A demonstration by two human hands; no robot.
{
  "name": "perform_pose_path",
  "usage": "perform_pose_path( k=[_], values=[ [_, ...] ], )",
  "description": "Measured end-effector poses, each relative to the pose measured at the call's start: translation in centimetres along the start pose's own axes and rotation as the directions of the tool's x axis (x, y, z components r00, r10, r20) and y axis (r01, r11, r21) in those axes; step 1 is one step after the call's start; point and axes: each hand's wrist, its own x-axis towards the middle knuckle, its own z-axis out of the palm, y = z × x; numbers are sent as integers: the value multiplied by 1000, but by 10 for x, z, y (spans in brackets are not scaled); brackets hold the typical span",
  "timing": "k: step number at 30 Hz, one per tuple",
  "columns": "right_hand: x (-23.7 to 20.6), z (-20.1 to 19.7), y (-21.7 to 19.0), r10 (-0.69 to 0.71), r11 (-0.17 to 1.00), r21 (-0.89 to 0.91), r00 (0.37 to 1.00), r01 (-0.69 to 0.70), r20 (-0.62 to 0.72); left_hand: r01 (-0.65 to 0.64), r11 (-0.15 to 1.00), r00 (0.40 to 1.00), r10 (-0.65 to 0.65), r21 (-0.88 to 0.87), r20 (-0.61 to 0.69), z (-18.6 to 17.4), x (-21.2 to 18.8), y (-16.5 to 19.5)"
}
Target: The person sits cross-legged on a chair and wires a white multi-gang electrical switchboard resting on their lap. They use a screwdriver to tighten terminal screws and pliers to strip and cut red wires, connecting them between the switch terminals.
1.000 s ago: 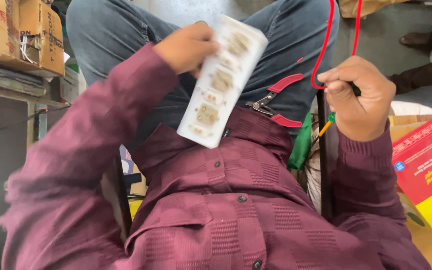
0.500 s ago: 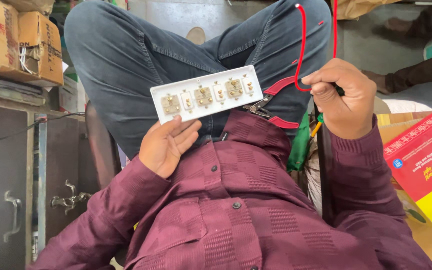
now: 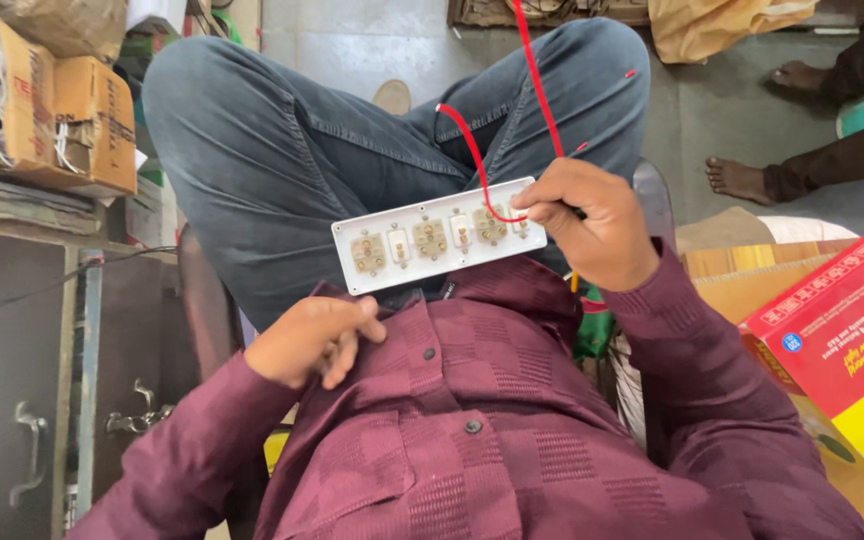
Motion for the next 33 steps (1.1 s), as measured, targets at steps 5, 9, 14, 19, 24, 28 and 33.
perform_pose_path(
  k=[5, 9, 14, 19, 24, 28, 33],
  values=[
    [-2, 28, -3, 23, 997, 74, 995, -31, 98, -588, 413, 613, 788, 696, 50, 58, 6, 35],
    [-8, 34, -8, -87, 988, 137, 982, 64, 168, -816, 526, 555, 828, 240, 72, 84, 42, 56],
    [-14, 13, -19, 129, 943, 333, 948, -25, -292, -732, 644, 662, 749, 221, 10, 89, 43, 64],
    [-8, 26, -38, 4, 935, 316, 886, 161, -463, -649, 258, 602, 749, 716, 276, 122, 37, 62],
    [-25, -11, -14, 89, 978, 209, 867, 18, -490, -455, 613, 842, 533, 646, 87, 126, 37, 67],
    [-79, -100, 47, 221, 974, 96, 775, -204, -592, -445, 735, 838, 543, 511, -52, 73, 5, 71],
    [-143, -123, 129, 580, 712, -551, 807, -435, 111, -457, 881, 876, 470, 123, -108, 26, -34, 60]
  ],
)
